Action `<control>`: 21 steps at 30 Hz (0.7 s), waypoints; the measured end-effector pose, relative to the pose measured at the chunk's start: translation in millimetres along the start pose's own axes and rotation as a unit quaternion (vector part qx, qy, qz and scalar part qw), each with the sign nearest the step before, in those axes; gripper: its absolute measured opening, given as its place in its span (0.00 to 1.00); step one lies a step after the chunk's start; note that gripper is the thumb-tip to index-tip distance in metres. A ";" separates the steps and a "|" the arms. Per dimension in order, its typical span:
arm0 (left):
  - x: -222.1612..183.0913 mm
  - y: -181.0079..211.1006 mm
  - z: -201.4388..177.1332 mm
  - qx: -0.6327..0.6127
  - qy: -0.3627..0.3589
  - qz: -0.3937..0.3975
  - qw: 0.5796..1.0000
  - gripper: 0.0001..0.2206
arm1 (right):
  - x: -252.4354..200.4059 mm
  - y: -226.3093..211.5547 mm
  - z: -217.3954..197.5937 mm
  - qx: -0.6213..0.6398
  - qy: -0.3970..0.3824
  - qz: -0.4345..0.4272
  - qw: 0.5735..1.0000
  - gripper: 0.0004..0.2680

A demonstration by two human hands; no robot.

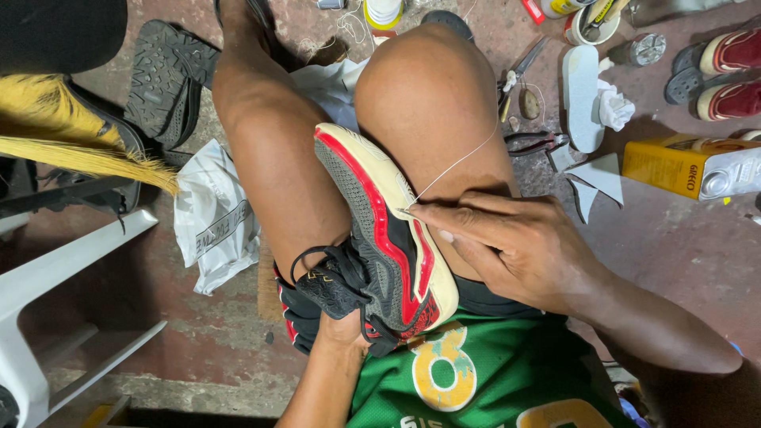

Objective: The person stitches the sole of a sneaker using a needle and thread, pulling the thread through the shoe's side while holding the shoe on their lap.

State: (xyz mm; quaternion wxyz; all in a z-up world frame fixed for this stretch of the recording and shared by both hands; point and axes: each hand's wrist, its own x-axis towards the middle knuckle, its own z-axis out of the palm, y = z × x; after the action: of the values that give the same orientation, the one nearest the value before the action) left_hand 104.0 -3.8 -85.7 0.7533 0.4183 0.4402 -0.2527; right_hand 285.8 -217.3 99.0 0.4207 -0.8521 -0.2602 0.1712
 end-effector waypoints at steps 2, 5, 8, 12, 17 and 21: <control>0.5 -0.1 1.4 -0.002 -0.004 0.002 1.000 0.11 | 0.6 -0.7 1.1 -0.004 0.005 -0.004 1.000 0.14; -0.5 0.4 5.7 -0.005 -0.010 0.005 1.000 0.11 | 2.5 -2.0 -0.7 -0.013 0.002 -0.015 1.000 0.15; -1.5 1.4 11.1 -0.008 -0.020 0.015 1.000 0.11 | 4.3 -6.9 -1.9 -0.030 -0.005 -0.007 1.000 0.15; -10.1 0.4 18.4 -0.020 -0.031 0.040 0.999 0.10 | 5.7 -18.0 -7.0 -0.101 -0.042 0.012 0.994 0.16; -12.8 3.7 29.5 -0.038 -0.050 0.066 0.996 0.10 | 10.1 -29.6 -25.3 -0.175 -0.126 0.021 0.976 0.19; -13.4 6.9 31.9 -0.043 -0.070 0.073 0.994 0.10 | 26.1 -42.0 -32.1 -0.221 -0.213 0.044 0.951 0.18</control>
State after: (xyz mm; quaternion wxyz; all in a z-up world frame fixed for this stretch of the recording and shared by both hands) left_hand 117.0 -27.1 -62.8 0.8160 0.3980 0.3650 -0.2061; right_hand 310.7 -200.6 149.8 0.1488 -0.8782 -0.3370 0.3051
